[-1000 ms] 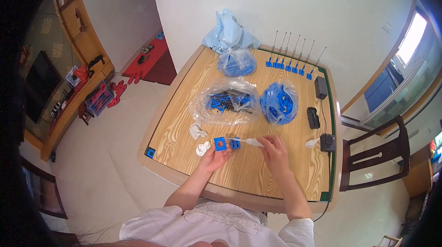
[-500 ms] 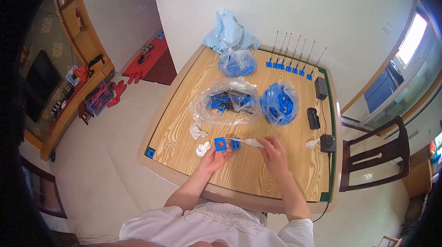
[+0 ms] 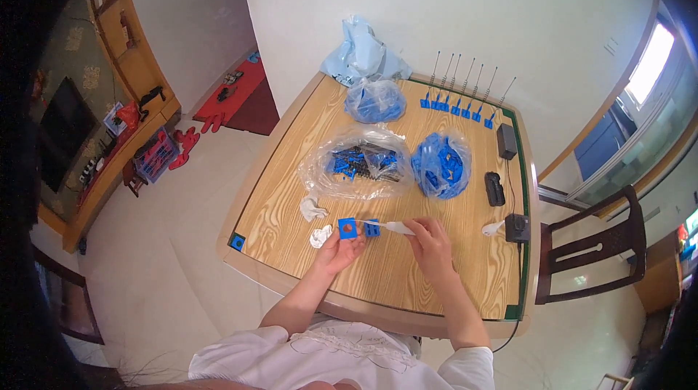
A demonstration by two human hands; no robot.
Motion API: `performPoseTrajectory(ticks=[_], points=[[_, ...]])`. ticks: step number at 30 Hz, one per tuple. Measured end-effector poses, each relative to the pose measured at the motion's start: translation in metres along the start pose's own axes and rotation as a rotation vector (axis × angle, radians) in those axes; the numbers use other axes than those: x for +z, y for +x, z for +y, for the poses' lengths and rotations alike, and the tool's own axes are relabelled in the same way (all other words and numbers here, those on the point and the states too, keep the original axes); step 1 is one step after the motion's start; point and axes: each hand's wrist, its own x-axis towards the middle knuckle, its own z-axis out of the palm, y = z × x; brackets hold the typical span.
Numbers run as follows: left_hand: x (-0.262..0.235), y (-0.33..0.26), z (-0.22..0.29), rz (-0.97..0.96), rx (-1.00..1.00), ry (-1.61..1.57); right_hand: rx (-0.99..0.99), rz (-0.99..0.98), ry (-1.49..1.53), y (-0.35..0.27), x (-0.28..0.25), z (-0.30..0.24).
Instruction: The person assembles small plastic blocks and metal springs onto electrical wires by hand, using a screwdriver and pliers.
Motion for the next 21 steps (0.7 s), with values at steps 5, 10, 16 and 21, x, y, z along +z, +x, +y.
performPoseTrajectory(ticks=[5,10,16,21], points=[[0.003,0.000,0.001,-0.007,-0.003,-0.025,0.007,0.034,0.046,0.000,0.002,0.001],[0.004,0.001,0.000,0.010,0.014,-0.032,0.001,0.030,0.049,-0.005,-0.004,-0.004],[0.002,0.000,0.000,0.009,0.028,-0.060,-0.044,-0.040,0.045,-0.007,-0.009,-0.017],[0.004,0.001,-0.001,0.028,0.044,-0.039,-0.048,-0.044,0.031,-0.008,-0.008,-0.013]])
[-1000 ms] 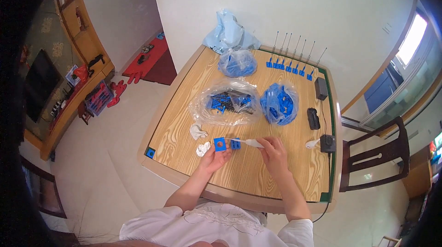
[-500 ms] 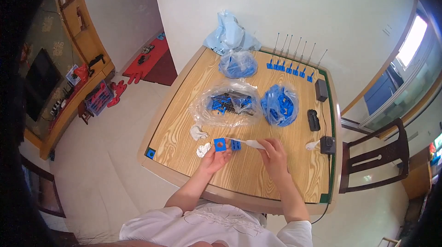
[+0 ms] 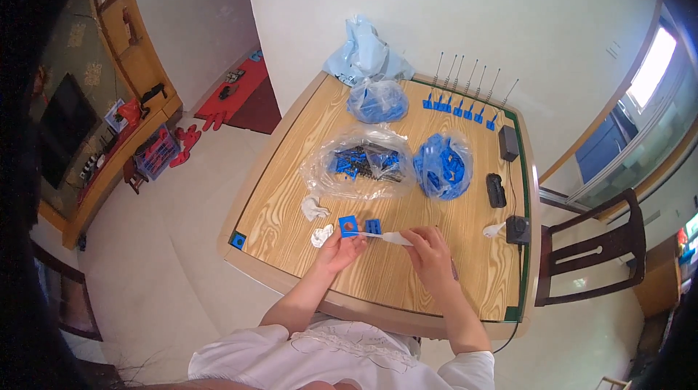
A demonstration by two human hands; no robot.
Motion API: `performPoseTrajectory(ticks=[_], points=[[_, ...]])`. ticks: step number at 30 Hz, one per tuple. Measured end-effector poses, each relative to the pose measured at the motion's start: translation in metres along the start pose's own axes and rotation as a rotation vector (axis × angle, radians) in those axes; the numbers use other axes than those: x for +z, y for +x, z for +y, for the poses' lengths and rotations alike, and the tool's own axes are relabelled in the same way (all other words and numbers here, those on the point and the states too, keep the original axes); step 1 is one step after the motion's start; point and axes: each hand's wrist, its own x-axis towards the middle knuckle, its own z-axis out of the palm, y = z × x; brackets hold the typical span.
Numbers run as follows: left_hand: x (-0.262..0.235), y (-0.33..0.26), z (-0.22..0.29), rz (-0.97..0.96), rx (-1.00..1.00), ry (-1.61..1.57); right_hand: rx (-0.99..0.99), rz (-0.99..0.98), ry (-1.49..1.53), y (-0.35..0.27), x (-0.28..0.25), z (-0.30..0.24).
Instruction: The person assembles small plastic blocks and metal springs onto electrical wires by hand, using a screwdriver and pliers.
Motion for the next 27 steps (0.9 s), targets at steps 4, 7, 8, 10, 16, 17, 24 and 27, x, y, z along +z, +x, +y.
performPoseTrajectory(ticks=[4,7,8,10,16,17,24,27], points=[[-0.0015,-0.0002,0.0012,-0.017,0.006,0.013,0.003,-0.012,-0.019,0.0005,-0.0006,-0.0026],[-0.0037,-0.0002,0.0025,-0.031,-0.008,0.020,-0.002,-0.015,-0.020,0.0006,0.0002,-0.0025],[-0.0035,-0.0001,0.0026,-0.028,-0.011,0.016,-0.002,-0.015,-0.020,0.0004,0.0005,-0.0020],[-0.0016,0.0004,0.0019,-0.024,-0.017,0.012,-0.006,-0.022,-0.046,-0.0005,0.0007,-0.0001],[0.0000,0.0007,0.0020,-0.021,-0.009,0.023,-0.008,-0.013,-0.030,0.0006,0.0018,0.0012],[0.0007,0.0006,0.0017,-0.018,-0.007,0.033,-0.007,-0.012,-0.031,0.0009,0.0010,0.0009],[0.0015,0.0001,0.0016,-0.004,-0.002,0.056,0.000,-0.023,-0.023,0.0017,0.0009,0.0004],[0.0002,0.0004,0.0021,-0.017,-0.013,0.040,-0.001,-0.020,-0.020,0.0015,0.0007,0.0002]])
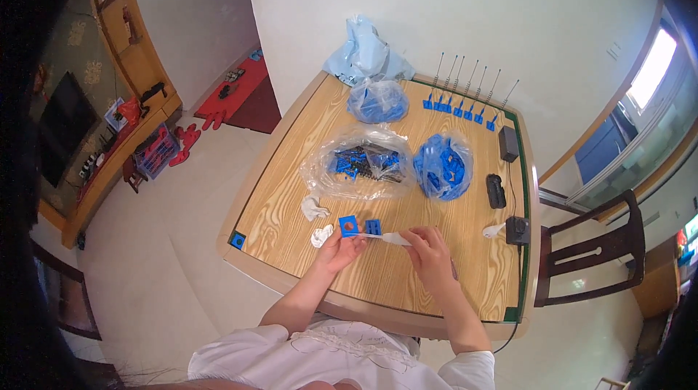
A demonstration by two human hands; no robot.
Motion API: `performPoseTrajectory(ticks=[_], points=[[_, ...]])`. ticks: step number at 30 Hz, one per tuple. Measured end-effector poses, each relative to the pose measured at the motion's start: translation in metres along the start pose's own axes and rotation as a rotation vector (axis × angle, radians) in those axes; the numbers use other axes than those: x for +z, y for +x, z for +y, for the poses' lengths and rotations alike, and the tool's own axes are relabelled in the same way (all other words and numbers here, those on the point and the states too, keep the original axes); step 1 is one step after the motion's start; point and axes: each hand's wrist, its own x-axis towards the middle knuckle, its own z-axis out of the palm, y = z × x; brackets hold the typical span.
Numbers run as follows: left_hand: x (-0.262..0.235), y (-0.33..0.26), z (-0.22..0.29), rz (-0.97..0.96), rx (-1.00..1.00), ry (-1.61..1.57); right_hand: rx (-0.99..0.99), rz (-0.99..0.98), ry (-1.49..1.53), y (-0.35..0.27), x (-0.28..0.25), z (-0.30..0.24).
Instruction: The person assembles small plastic blocks and metal springs onto electrical wires by hand, using a screwdriver and pliers.
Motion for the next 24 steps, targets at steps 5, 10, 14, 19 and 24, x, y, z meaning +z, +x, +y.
performPoseTrajectory(ticks=[5,10,14,19,24], points=[[0.0001,0.0007,0.0001,-0.005,0.005,-0.015,0.014,0.031,0.013,-0.0026,-0.0035,0.0016],[0.0001,0.0007,0.0007,0.015,0.021,-0.006,0.052,0.053,0.024,-0.0052,-0.0072,0.0053],[-0.0015,0.0006,0.0007,-0.008,-0.012,-0.039,0.045,0.044,0.005,-0.0058,-0.0087,0.0060],[0.0005,0.0010,0.0004,-0.047,-0.018,-0.057,0.031,0.041,-0.013,-0.0075,-0.0088,0.0081],[-0.0027,-0.0001,0.0009,-0.039,-0.017,-0.063,0.047,0.037,-0.008,-0.0079,-0.0076,0.0076]])
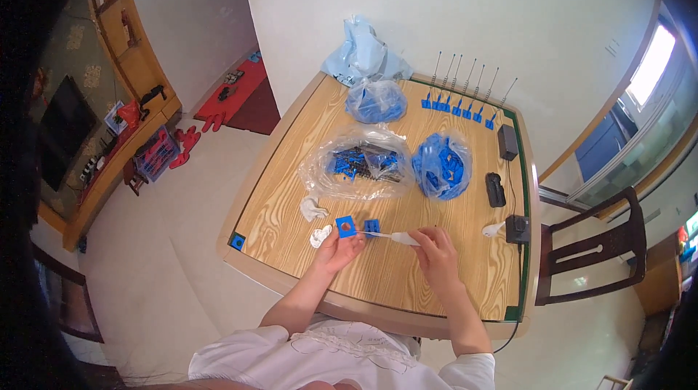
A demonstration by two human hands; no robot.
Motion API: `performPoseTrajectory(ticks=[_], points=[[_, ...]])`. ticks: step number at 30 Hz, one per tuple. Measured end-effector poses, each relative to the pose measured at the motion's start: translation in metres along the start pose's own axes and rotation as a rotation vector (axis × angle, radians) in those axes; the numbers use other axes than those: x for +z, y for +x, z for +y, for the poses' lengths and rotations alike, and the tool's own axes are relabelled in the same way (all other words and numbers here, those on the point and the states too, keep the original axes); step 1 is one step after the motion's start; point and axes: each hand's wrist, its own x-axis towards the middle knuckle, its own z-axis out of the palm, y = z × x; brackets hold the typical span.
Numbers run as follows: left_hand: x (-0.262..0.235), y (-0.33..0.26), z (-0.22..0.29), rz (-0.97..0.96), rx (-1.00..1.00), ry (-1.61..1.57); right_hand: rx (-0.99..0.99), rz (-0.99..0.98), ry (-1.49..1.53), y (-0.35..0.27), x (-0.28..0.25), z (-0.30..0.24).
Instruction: The person assembles small plastic blocks and metal springs onto electrical wires by hand, using a screwdriver and pliers.
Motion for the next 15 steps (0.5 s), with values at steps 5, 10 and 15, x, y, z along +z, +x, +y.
performPoseTrajectory(ticks=[5,10,15], points=[[0.0026,0.0006,-0.0007,0.001,-0.003,-0.004,0.008,0.006,0.006,-0.0006,0.0003,0.0016],[0.0029,0.0007,-0.0009,0.023,0.016,0.025,0.011,0.004,0.026,0.0011,-0.0009,0.0001],[0.0004,0.0000,-0.0008,0.024,0.011,0.000,0.025,0.023,0.037,-0.0022,0.0034,0.0022]])
